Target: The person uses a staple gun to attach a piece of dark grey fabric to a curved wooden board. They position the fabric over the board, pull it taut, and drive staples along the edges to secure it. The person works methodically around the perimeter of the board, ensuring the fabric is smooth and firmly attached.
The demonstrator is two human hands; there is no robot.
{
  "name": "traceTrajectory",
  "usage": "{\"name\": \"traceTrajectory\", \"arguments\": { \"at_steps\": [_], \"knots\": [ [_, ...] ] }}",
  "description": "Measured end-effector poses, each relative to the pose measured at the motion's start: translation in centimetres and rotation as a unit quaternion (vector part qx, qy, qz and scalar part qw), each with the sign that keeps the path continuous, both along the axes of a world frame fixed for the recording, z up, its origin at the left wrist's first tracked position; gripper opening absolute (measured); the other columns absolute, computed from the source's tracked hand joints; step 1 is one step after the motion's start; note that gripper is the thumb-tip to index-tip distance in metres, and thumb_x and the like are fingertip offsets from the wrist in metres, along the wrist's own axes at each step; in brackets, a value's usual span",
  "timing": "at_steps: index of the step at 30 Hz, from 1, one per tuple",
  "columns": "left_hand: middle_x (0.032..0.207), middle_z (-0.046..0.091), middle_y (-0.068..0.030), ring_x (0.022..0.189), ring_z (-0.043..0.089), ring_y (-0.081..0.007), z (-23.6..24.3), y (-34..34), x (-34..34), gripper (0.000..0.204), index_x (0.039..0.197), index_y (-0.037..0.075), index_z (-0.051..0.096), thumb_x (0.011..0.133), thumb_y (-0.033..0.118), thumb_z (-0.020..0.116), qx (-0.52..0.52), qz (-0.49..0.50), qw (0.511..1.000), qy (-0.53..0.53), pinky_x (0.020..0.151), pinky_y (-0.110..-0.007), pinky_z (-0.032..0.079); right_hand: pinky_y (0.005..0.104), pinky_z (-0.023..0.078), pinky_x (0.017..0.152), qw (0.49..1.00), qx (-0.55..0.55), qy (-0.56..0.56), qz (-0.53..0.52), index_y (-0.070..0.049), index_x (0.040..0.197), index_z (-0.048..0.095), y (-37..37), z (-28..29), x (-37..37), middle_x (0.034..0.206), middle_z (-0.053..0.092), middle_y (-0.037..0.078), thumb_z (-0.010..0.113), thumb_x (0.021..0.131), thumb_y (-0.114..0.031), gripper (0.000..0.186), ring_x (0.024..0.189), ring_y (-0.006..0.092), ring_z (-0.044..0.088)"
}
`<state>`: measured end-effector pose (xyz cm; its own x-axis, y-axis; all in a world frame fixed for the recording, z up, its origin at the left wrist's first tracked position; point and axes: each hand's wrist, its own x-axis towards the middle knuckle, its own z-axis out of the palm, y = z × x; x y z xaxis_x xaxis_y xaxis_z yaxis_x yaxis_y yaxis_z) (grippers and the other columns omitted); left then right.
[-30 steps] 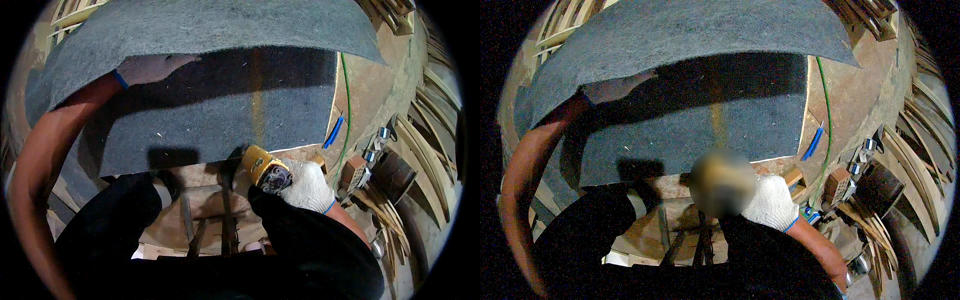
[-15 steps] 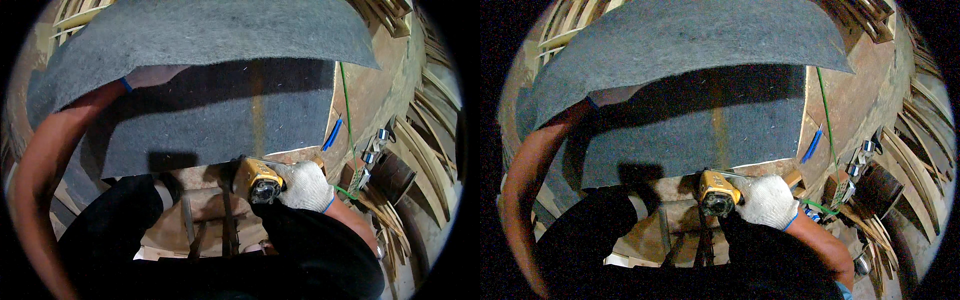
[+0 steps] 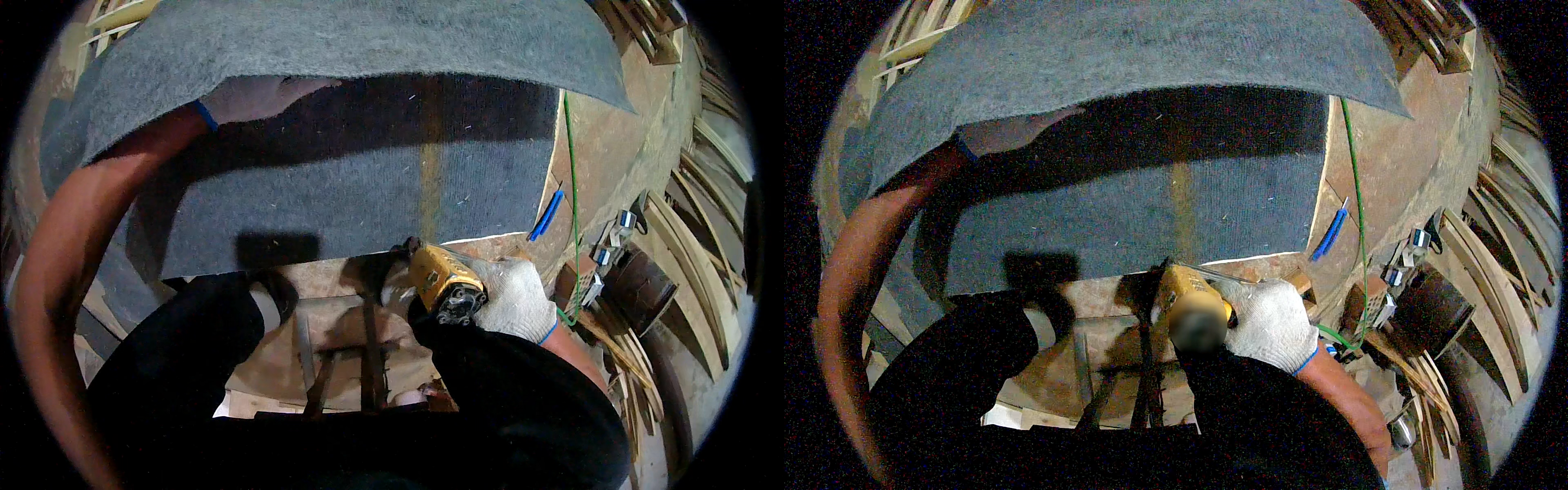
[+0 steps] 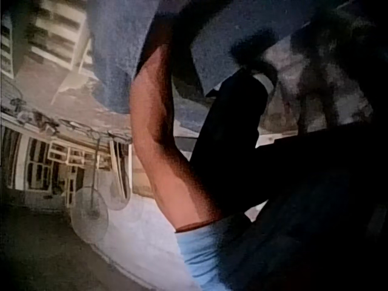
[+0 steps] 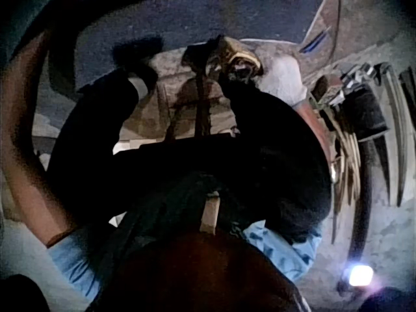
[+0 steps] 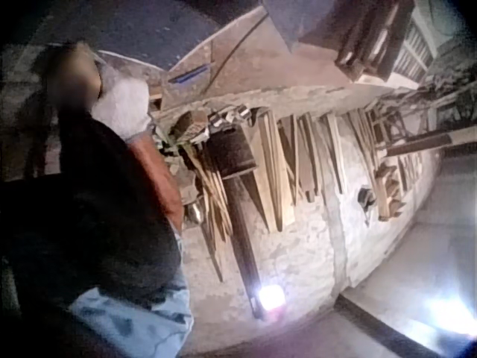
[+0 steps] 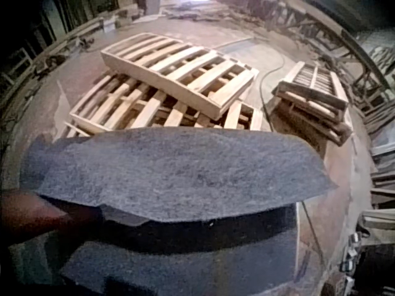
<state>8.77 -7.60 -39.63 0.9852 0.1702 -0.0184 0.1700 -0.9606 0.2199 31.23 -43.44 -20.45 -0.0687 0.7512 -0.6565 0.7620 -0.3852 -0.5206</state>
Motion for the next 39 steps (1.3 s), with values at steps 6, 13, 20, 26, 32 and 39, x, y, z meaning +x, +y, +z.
{"name": "traceTrajectory", "arguments": {
  "at_steps": [6,13,20,26,32,39],
  "knots": [
    [0.137,0.061,-0.0117,0.121,0.060,-0.0302,0.9,0.1,0.0,0.049,0.141,0.019,0.059,0.100,0.047,0.060,0.170,-0.107,0.973,-0.114,0.103,-0.041,0.048,0.0472,0.055,0.064,0.999,-0.038,-0.012,-0.008,-0.010,0.119,0.070,-0.2,-0.2,-0.2,0.083,0.071,0.021,0.072,0.079,-0.029,0.044,0.071,0.0384,0.069],
    [0.137,0.061,-0.0125,0.122,0.060,-0.0304,0.7,-0.5,-0.3,0.050,0.141,0.017,0.058,0.100,0.045,0.061,0.096,-0.091,0.982,-0.134,0.103,-0.041,0.048,0.0438,0.055,0.069,0.993,-0.100,0.001,-0.065,-0.005,0.107,0.073,0.4,0.4,-0.4,0.086,0.071,0.023,0.072,0.081,-0.020,0.030,0.079,0.0389,0.071],
    [0.137,0.061,-0.0133,0.122,0.060,-0.0305,1.3,0.3,-0.5,0.051,0.142,0.015,0.057,0.100,0.042,0.062,0.085,-0.093,0.979,-0.161,0.104,-0.042,0.048,0.0364,0.057,0.072,0.984,-0.109,0.044,-0.132,0.001,0.107,0.072,1.5,1.4,-0.5,0.088,0.075,0.019,0.074,0.081,-0.010,0.029,0.085,0.0252,0.076],
    [0.132,0.066,-0.0122,0.119,0.062,-0.0282,2.0,0.1,-0.6,0.048,0.137,0.013,0.062,0.100,0.043,0.060,0.181,-0.137,0.963,-0.147,0.105,-0.040,0.046,0.0432,0.057,0.069,0.997,-0.011,0.061,-0.054,-0.005,0.113,0.070,2.3,0.4,-1.6,0.084,0.072,0.020,0.074,0.080,-0.020,0.037,0.078,0.0344,0.072],
    [0.129,0.068,-0.0116,0.118,0.062,-0.0268,4.4,0.4,-1.0,0.047,0.133,0.012,0.065,0.100,0.044,0.059,0.076,-0.094,0.989,-0.087,0.107,-0.039,0.043,0.0500,0.054,0.060,0.998,0.027,-0.010,0.050,-0.010,0.113,0.070,2.4,-0.3,-2.0,0.075,0.069,0.020,0.071,0.080,-0.032,0.040,0.066,0.0387,0.068],
    [0.128,0.068,-0.0113,0.119,0.062,-0.0261,8.6,3.1,4.8,0.046,0.129,0.011,0.068,0.100,0.045,0.057,-0.304,-0.018,0.950,0.065,0.109,-0.037,0.041,0.0433,0.056,0.068,0.951,-0.228,0.020,-0.207,-0.002,0.101,0.073,6.7,0.9,1.2,0.076,0.070,0.022,0.075,0.083,-0.035,0.038,0.071,0.0327,0.073]
  ]
}}
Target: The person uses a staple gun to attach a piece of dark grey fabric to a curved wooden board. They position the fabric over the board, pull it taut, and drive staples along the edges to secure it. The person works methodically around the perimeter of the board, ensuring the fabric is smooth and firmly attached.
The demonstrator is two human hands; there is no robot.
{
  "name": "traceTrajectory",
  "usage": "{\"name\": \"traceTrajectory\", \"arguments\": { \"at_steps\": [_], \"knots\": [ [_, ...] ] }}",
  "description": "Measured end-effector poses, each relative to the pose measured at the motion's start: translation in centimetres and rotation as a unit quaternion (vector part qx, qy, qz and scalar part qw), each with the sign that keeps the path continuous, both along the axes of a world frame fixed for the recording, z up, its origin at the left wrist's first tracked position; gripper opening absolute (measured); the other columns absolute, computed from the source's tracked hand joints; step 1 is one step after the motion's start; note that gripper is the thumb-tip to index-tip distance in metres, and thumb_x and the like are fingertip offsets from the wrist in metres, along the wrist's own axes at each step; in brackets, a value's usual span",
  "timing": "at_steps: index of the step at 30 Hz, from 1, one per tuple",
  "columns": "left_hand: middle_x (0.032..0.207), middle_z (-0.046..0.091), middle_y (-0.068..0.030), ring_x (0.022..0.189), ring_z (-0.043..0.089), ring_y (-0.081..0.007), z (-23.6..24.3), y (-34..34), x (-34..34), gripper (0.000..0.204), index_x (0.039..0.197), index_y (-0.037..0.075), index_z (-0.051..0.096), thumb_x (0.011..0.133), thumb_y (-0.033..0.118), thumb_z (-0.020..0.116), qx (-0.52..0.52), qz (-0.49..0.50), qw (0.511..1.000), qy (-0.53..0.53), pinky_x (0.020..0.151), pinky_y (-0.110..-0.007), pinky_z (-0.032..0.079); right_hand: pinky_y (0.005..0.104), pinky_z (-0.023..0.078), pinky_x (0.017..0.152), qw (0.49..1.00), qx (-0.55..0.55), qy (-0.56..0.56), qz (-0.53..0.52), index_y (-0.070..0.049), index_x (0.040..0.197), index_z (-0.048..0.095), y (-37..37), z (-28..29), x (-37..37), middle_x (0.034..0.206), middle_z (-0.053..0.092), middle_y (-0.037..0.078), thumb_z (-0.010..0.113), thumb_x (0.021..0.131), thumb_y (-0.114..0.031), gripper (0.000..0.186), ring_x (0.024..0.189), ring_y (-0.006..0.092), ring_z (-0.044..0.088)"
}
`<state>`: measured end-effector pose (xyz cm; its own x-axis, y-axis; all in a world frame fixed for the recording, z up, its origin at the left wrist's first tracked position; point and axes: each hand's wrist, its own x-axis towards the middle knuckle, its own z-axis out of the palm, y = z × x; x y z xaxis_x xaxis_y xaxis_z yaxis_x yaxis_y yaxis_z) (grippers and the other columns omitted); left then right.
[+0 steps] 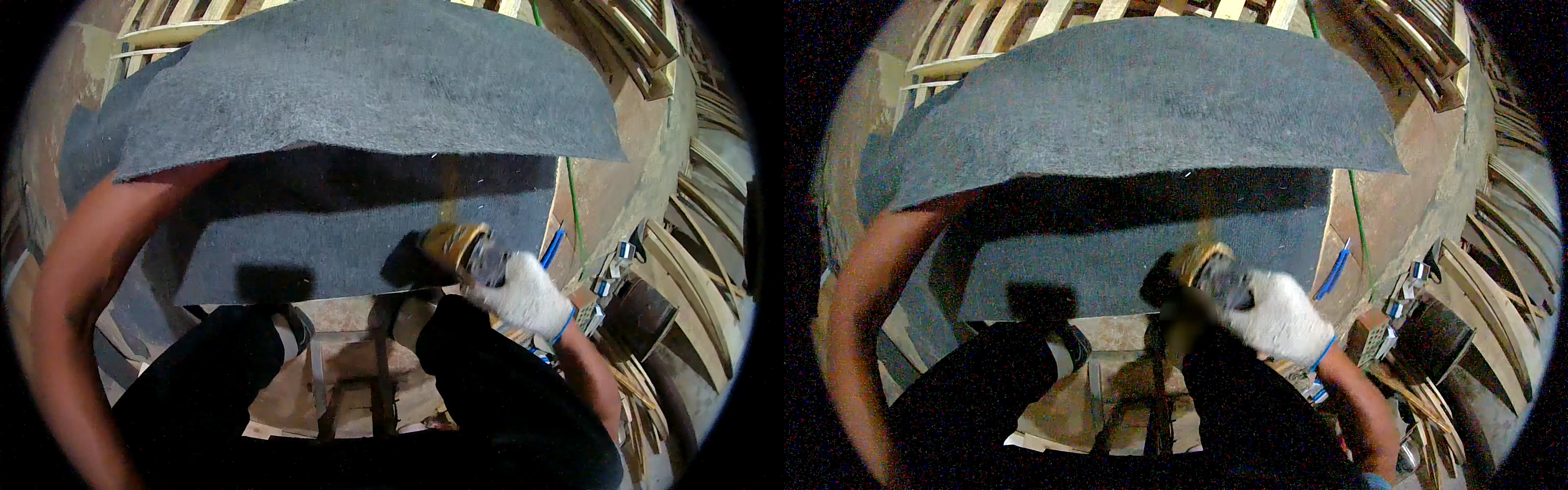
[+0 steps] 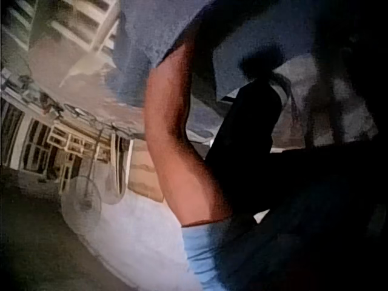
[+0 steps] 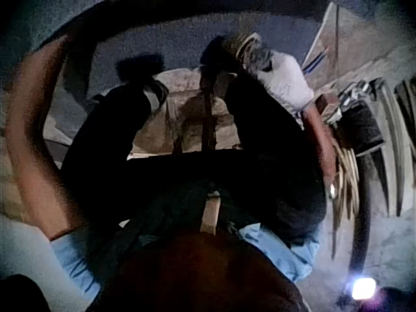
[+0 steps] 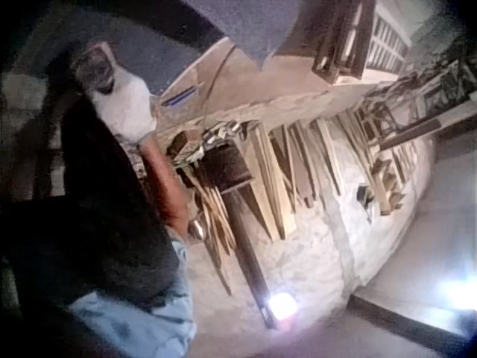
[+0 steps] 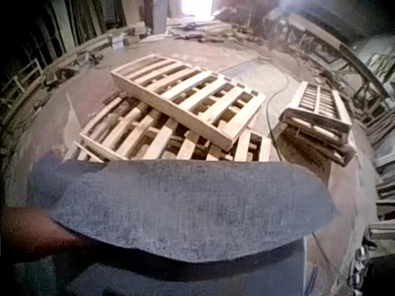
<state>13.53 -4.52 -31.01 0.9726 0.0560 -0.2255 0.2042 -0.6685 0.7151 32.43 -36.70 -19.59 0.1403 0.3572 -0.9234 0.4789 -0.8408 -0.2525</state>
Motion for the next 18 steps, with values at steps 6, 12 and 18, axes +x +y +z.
{"name": "traceTrajectory", "arguments": {
  "at_steps": [6,12,18],
  "knots": [
    [0.127,0.069,-0.0111,0.119,0.062,-0.0255,0.9,2.8,1.3,0.047,0.126,0.010,0.070,0.100,0.045,0.056,-0.236,0.098,0.953,0.165,0.111,-0.036,0.039,0.0317,0.051,0.056,0.979,0.177,-0.010,-0.101,-0.002,0.116,0.070,10.3,1.1,2.7,0.072,0.068,0.003,0.070,0.088,-0.024,0.035,0.059,0.0149,0.061],
    [0.131,0.065,-0.0174,0.123,0.060,-0.0332,-2.8,3.2,0.8,0.055,0.132,0.005,0.064,0.094,0.044,0.061,-0.089,0.028,0.995,0.030,0.110,-0.039,0.043,0.0254,0.046,0.054,0.933,0.333,-0.082,-0.108,-0.003,0.094,0.065,15.4,1.1,5.8,0.069,0.063,0.002,0.068,0.089,-0.034,0.032,0.056,0.0099,0.058],
    [0.151,0.048,-0.0180,0.140,0.046,-0.0344,-1.3,-2.7,-0.8,0.076,0.148,0.010,0.047,0.085,0.045,0.071,0.198,0.037,0.979,-0.027,0.118,-0.048,0.034,0.0274,0.043,0.045,0.959,0.247,0.014,-0.140,-0.003,0.103,0.068,14.1,0.5,2.6,0.066,0.061,0.001,0.071,0.091,-0.024,0.024,0.049,0.0106,0.054]
  ]
}}
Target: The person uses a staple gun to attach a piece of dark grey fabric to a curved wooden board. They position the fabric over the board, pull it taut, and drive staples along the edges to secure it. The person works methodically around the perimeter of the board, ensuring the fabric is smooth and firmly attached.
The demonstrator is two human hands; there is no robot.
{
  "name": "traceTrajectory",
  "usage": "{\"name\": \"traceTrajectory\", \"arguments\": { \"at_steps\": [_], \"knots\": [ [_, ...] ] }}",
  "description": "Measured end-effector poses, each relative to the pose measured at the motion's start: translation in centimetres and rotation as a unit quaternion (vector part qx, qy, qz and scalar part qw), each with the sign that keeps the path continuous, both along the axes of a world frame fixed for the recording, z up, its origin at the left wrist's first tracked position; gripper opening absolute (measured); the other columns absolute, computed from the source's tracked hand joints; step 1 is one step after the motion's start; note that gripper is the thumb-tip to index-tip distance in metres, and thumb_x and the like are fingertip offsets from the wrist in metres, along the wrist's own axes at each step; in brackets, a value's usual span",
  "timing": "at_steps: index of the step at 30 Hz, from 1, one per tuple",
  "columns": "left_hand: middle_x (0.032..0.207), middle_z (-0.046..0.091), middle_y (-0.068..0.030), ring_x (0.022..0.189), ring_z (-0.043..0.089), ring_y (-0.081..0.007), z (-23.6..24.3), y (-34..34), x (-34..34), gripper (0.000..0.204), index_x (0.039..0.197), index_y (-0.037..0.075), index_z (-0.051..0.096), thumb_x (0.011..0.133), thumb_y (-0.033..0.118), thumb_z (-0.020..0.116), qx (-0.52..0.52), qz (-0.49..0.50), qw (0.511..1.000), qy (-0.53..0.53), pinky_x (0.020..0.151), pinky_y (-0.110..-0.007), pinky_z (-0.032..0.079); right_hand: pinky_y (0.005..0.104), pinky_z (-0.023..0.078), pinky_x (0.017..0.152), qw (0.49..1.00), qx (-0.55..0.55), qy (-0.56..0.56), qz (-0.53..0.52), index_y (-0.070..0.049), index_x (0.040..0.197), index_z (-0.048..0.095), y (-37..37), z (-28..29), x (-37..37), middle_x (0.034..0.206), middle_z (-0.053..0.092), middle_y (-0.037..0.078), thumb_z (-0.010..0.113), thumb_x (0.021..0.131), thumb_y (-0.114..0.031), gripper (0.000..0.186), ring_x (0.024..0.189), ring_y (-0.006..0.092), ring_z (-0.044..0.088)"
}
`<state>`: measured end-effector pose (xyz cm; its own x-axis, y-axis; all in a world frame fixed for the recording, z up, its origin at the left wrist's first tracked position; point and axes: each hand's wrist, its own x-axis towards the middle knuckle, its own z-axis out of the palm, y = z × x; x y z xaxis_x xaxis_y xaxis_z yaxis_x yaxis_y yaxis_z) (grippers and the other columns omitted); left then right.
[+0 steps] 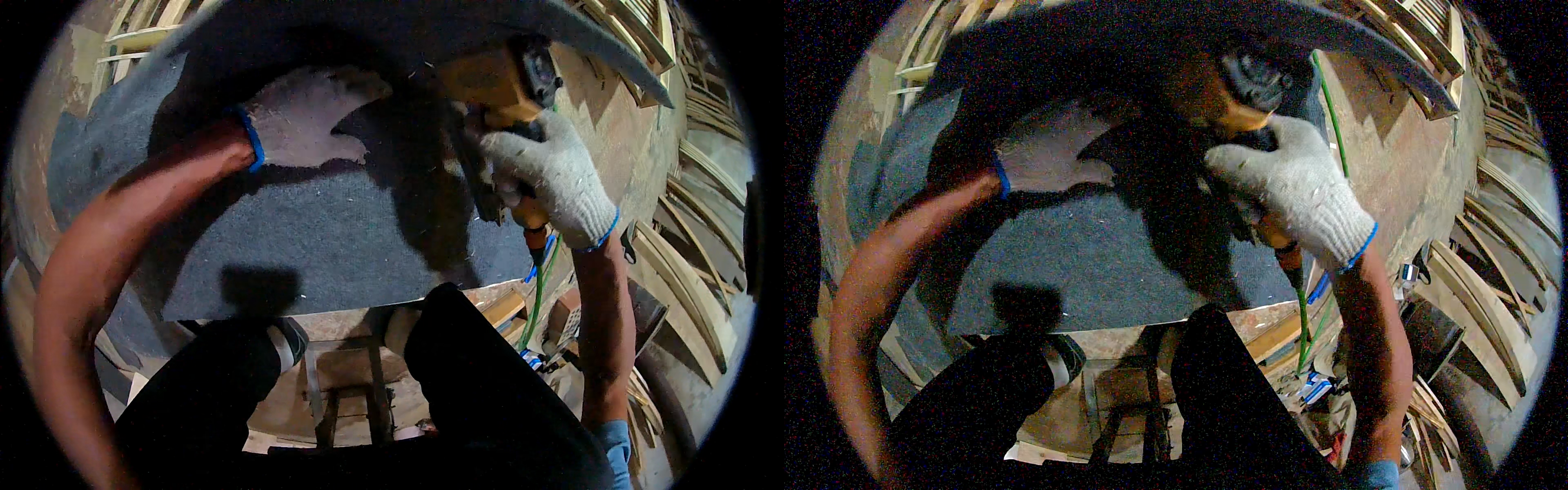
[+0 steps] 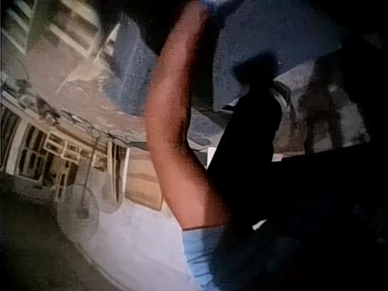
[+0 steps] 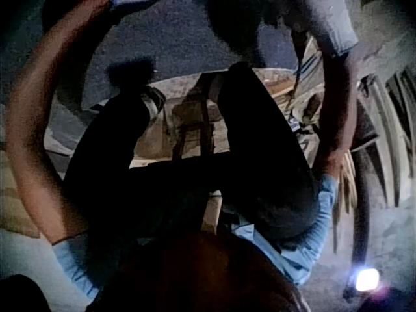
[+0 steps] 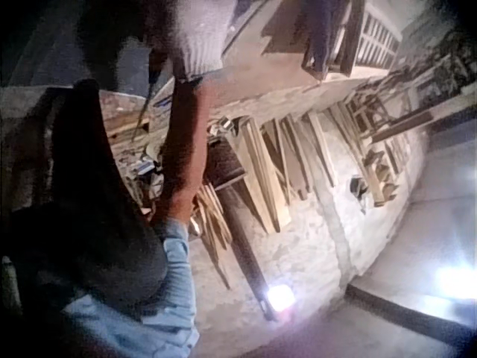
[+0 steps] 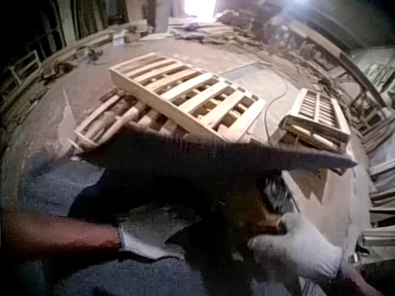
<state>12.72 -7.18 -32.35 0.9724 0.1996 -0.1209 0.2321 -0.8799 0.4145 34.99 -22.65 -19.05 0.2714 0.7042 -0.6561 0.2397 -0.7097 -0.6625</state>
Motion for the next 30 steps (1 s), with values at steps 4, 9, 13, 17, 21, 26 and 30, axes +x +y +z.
{"name": "traceTrajectory", "arguments": {
  "at_steps": [4,9,13,17,21,26,30],
  "knots": [
    [0.151,0.048,-0.0162,0.142,0.042,-0.0346,0.4,0.7,0.1,0.078,0.150,0.012,0.046,0.083,0.042,0.073,-0.037,0.009,0.998,0.043,0.120,-0.048,0.032,0.0275,0.042,0.044,0.998,-0.066,0.008,0.003,-0.002,0.094,0.067,-1.0,-0.8,-1.3,0.062,0.059,0.001,0.073,0.091,-0.025,0.024,0.048,0.0105,0.054],
    [0.151,0.048,-0.0145,0.142,0.041,-0.0348,1.2,0.7,0.7,0.080,0.150,0.012,0.046,0.081,0.040,0.075,-0.126,0.040,0.987,0.095,0.121,-0.046,0.031,0.0285,0.043,0.045,0.992,-0.120,-0.003,0.049,-0.003,0.091,0.067,-0.9,-0.7,-2.5,0.062,0.059,0.000,0.075,0.089,-0.028,0.026,0.049,0.0109,0.054],
    [0.150,0.050,-0.0139,0.141,0.043,-0.0331,1.7,1.4,0.5,0.074,0.149,0.013,0.047,0.083,0.035,0.074,-0.157,0.026,0.985,0.068,0.120,-0.044,0.033,0.0319,0.045,0.047,0.987,-0.110,-0.056,0.099,-0.001,0.088,0.070,-0.2,-0.8,-3.2,0.059,0.062,0.005,0.072,0.089,-0.031,0.030,0.050,0.0136,0.059],
    [0.136,0.059,-0.0176,0.128,0.053,-0.0361,-0.9,1.7,-1.4,0.059,0.142,0.009,0.053,0.089,0.030,0.069,-0.122,0.026,0.992,-0.023,0.113,-0.045,0.040,0.0350,0.048,0.052,0.985,-0.098,-0.081,0.120,0.000,0.091,0.071,0.4,-0.8,-4.2,0.060,0.064,0.009,0.071,0.088,-0.032,0.033,0.052,0.0170,0.061],
    [0.135,0.059,-0.0175,0.127,0.054,-0.0358,-1.0,2.7,-0.1,0.057,0.141,0.009,0.054,0.089,0.029,0.068,-0.154,0.026,0.988,-0.013,0.112,-0.046,0.041,0.0382,0.052,0.060,0.981,-0.111,-0.109,0.112,0.000,0.096,0.072,0.2,-1.5,-4.4,0.065,0.068,0.014,0.071,0.087,-0.032,0.033,0.060,0.0236,0.067],
    [0.133,0.060,-0.0174,0.126,0.055,-0.0355,0.2,4.0,-1.8,0.054,0.139,0.009,0.055,0.090,0.028,0.067,-0.141,0.051,0.989,-0.004,0.111,-0.046,0.041,0.0431,0.055,0.074,0.971,-0.040,-0.147,0.186,0.000,0.100,0.072,1.0,-1.9,-5.7,0.083,0.071,0.023,0.071,0.085,-0.030,0.033,0.082,0.0368,0.071],
    [0.132,0.060,-0.0173,0.125,0.055,-0.0353,-1.4,3.8,-0.4,0.051,0.137,0.009,0.056,0.091,0.028,0.066,-0.152,0.035,0.988,-0.013,0.110,-0.046,0.042,0.0445,0.056,0.081,0.971,-0.156,-0.089,0.158,-0.002,0.106,0.071,-0.5,-0.7,-5.8,0.093,0.073,0.024,0.072,0.084,-0.030,0.036,0.092,0.0382,0.071]
  ]
}}
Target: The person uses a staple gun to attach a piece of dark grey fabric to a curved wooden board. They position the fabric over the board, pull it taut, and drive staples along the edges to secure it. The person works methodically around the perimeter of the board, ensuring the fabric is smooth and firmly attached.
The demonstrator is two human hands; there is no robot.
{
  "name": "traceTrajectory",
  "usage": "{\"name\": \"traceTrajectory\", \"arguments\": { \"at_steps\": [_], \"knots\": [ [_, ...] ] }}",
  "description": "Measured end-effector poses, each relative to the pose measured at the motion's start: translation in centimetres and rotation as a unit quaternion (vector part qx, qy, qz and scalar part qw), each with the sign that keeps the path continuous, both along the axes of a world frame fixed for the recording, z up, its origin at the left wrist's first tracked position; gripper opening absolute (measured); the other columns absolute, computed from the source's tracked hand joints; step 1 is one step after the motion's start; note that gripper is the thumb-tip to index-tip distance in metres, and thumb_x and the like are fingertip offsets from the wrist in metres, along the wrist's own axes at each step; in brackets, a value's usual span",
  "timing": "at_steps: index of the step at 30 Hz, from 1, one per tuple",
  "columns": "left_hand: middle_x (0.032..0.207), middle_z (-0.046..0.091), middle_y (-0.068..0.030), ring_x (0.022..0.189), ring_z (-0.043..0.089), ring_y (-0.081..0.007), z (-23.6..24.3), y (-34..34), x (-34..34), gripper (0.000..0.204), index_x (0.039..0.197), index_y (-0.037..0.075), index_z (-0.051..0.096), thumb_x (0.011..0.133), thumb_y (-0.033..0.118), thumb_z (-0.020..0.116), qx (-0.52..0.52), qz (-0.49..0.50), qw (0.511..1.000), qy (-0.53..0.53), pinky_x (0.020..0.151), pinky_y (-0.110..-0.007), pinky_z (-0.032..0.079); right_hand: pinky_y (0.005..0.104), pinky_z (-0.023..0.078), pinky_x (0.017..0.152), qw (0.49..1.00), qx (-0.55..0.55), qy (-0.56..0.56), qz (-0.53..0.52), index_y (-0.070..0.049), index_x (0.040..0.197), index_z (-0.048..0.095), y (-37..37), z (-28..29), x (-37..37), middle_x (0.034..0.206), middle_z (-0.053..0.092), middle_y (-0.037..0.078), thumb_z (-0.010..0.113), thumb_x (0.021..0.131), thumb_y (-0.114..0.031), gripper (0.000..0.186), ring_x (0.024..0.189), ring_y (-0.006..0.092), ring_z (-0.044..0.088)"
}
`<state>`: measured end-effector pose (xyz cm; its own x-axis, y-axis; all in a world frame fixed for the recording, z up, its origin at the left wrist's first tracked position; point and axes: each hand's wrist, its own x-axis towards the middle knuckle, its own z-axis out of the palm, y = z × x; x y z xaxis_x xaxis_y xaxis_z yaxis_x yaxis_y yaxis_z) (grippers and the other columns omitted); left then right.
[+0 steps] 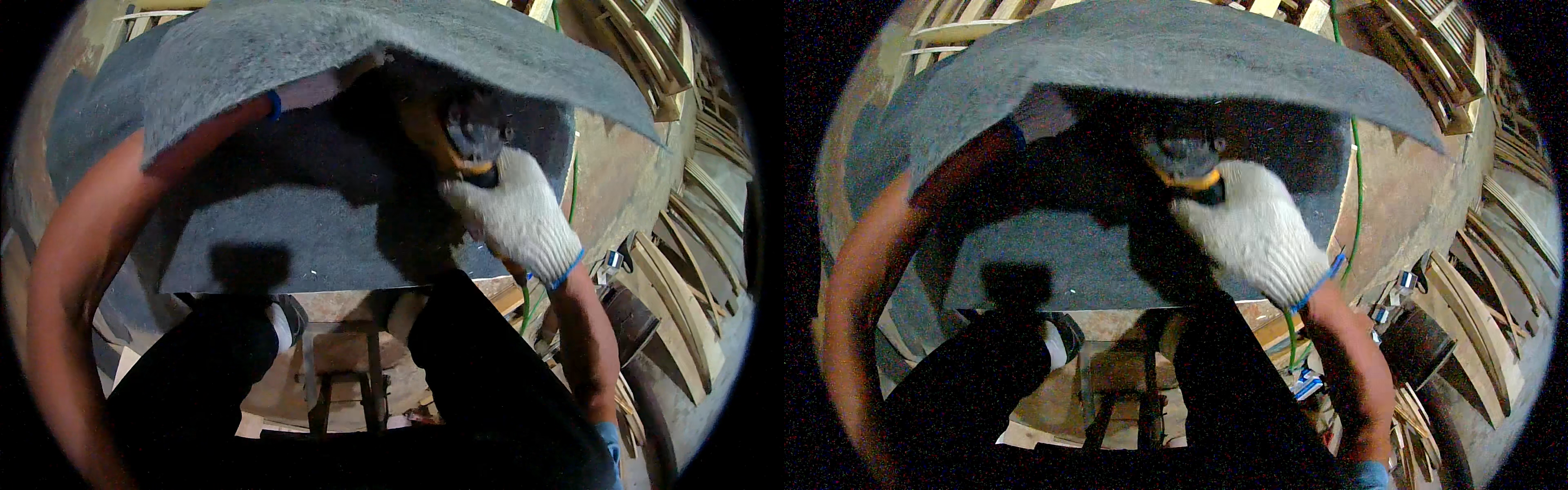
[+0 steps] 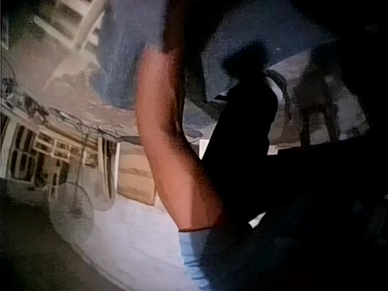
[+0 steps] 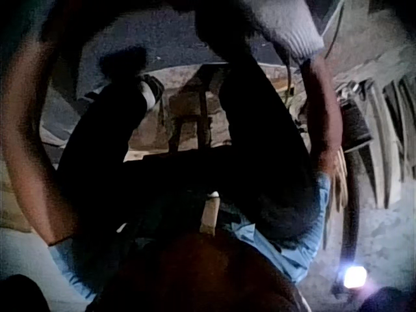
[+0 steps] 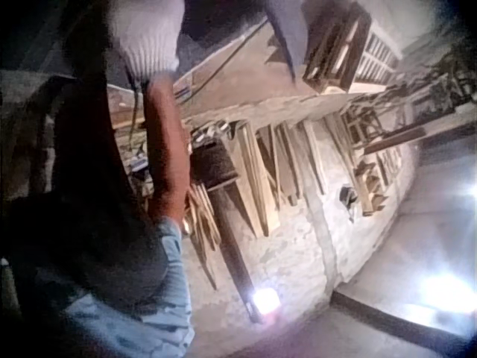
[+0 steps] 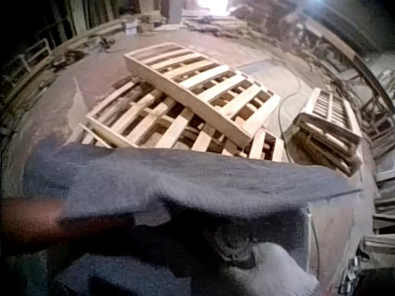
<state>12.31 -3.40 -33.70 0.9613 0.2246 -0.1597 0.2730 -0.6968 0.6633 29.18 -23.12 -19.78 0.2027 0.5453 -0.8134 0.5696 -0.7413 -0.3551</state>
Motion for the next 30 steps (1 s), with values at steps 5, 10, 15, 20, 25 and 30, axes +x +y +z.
{"name": "traceTrajectory", "arguments": {
  "at_steps": [5,10,15,20,25,30],
  "knots": [
    [0.131,0.061,-0.0172,0.124,0.056,-0.0350,0.7,0.5,-1.2,0.048,0.135,0.009,0.058,0.091,0.027,0.064,0.017,0.010,1.000,0.012,0.108,-0.046,0.043,0.0427,0.056,0.085,0.997,0.030,0.057,0.030,-0.004,0.110,0.071,-2.7,-0.3,-0.8,0.099,0.074,0.022,0.072,0.084,-0.027,0.035,0.096,0.0365,0.072],
    [0.129,0.061,-0.0171,0.123,0.056,-0.0347,0.0,0.5,0.4,0.045,0.133,0.008,0.059,0.092,0.026,0.063,0.023,0.017,0.999,0.020,0.107,-0.047,0.043,0.0405,0.056,0.085,0.994,0.103,0.032,-0.036,-0.002,0.109,0.071,-1.8,-1.0,-0.1,0.099,0.074,0.022,0.072,0.084,-0.026,0.035,0.095,0.0324,0.073],
    [0.128,0.062,-0.0169,0.122,0.057,-0.0344,1.2,0.7,-0.2,0.042,0.131,0.008,0.061,0.093,0.026,0.062,0.060,0.033,0.995,0.068,0.105,-0.047,0.044,0.0438,0.056,0.082,0.994,0.105,-0.037,0.006,-0.001,0.109,0.070,1.5,-1.8,-0.7,0.093,0.073,0.023,0.070,0.085,-0.031,0.038,0.090,0.0399,0.071],
    [0.126,0.063,-0.0168,0.120,0.058,-0.0341,4.8,-1.6,-0.1,0.039,0.129,0.008,0.062,0.094,0.025,0.061,0.161,0.013,0.942,0.295,0.104,-0.047,0.045,0.0473,0.055,0.076,0.992,0.128,-0.010,0.003,-0.002,0.097,0.073,1.3,-3.4,-1.3,0.084,0.071,0.025,0.066,0.086,-0.033,0.033,0.085,0.0443,0.069],
    [0.134,0.059,-0.0196,0.133,0.048,-0.0357,7.0,-6.0,-6.0,0.039,0.126,0.011,0.065,0.095,0.034,0.060,0.226,-0.091,0.970,-0.023,0.116,-0.050,0.034,0.0455,0.055,0.073,0.994,0.085,-0.073,0.012,0.001,0.091,0.072,0.6,-1.4,0.0,0.075,0.069,0.024,0.067,0.086,-0.036,0.038,0.077,0.0400,0.071],
    [0.138,0.057,-0.0142,0.136,0.046,-0.0341,5.9,-7.3,-10.1,0.042,0.128,0.014,0.065,0.093,0.035,0.063,0.245,-0.071,0.967,0.007,0.120,-0.050,0.029,0.0446,0.055,0.076,0.996,0.080,0.012,-0.043,-0.001,0.095,0.073,0.6,-2.1,-1.3,0.080,0.072,0.021,0.072,0.084,-0.034,0.035,0.078,0.0364,0.071]
  ]
}}
